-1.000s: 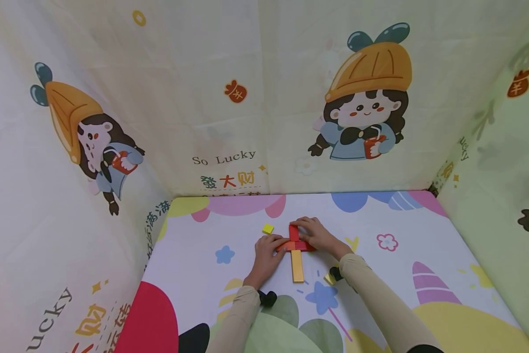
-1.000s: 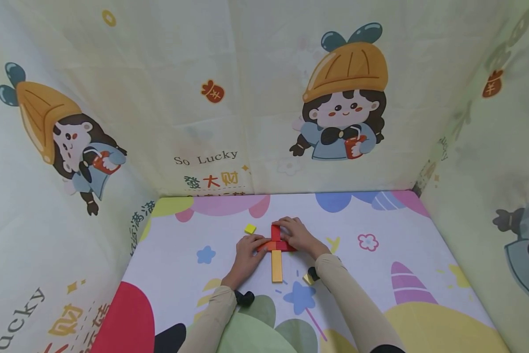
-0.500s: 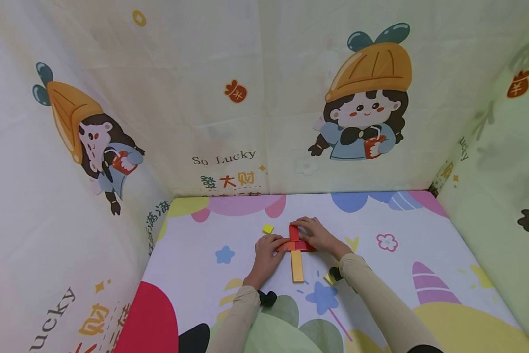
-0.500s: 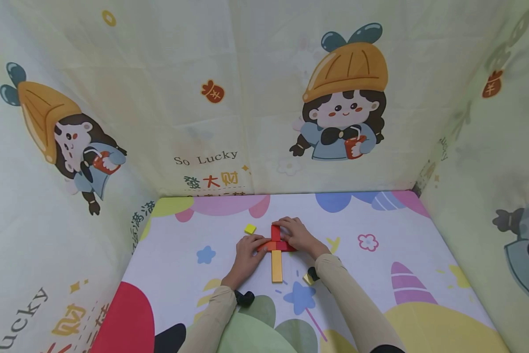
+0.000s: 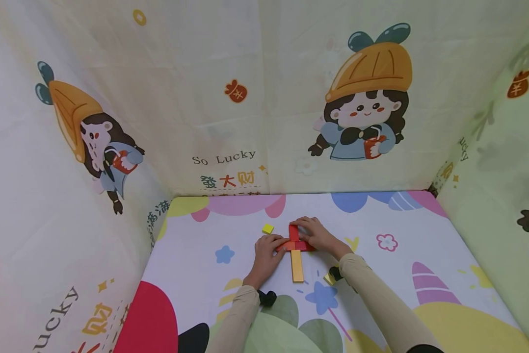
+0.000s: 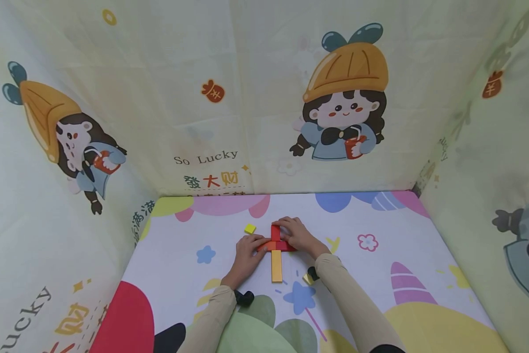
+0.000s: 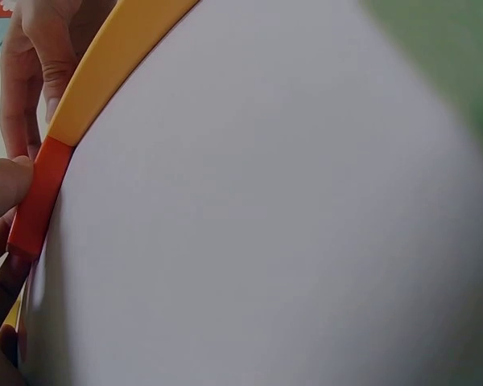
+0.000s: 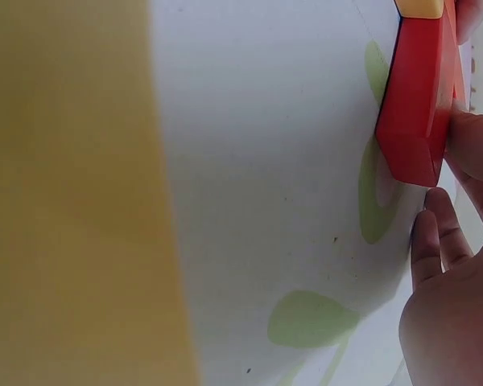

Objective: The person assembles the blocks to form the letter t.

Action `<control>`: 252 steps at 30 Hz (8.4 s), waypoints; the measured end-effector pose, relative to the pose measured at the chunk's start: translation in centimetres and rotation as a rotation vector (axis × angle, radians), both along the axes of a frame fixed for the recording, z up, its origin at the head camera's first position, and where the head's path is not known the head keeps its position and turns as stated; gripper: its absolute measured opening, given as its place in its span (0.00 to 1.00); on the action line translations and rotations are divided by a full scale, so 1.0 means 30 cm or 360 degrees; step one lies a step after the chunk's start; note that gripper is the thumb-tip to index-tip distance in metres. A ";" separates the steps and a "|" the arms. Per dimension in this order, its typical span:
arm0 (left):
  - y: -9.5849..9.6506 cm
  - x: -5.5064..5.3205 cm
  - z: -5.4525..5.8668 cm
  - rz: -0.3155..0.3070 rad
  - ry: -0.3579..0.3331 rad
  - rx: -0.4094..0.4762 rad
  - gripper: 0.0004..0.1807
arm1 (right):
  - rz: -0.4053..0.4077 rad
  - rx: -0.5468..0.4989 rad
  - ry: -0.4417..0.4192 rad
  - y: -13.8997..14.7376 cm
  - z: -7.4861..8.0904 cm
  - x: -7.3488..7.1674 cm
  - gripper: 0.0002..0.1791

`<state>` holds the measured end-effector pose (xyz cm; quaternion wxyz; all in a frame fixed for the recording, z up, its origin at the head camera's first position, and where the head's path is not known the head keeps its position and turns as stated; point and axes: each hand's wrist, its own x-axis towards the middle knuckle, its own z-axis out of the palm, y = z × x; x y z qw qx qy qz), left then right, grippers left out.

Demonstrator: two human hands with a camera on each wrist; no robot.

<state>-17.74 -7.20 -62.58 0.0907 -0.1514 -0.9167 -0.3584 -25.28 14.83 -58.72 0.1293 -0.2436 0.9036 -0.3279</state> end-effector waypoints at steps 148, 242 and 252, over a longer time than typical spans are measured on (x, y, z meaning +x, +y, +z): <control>0.003 -0.003 -0.008 0.0018 0.0036 0.0009 0.17 | -0.1206 0.0010 0.0194 -0.260 -0.001 0.484 0.28; -0.037 -0.032 0.046 0.0228 0.0077 0.0057 0.16 | -0.1134 -0.0100 0.0216 -0.142 0.035 0.572 0.25; -0.061 -0.057 0.062 0.0278 0.0027 -0.0120 0.27 | -0.1054 -0.0153 0.0519 -0.101 0.013 0.585 0.21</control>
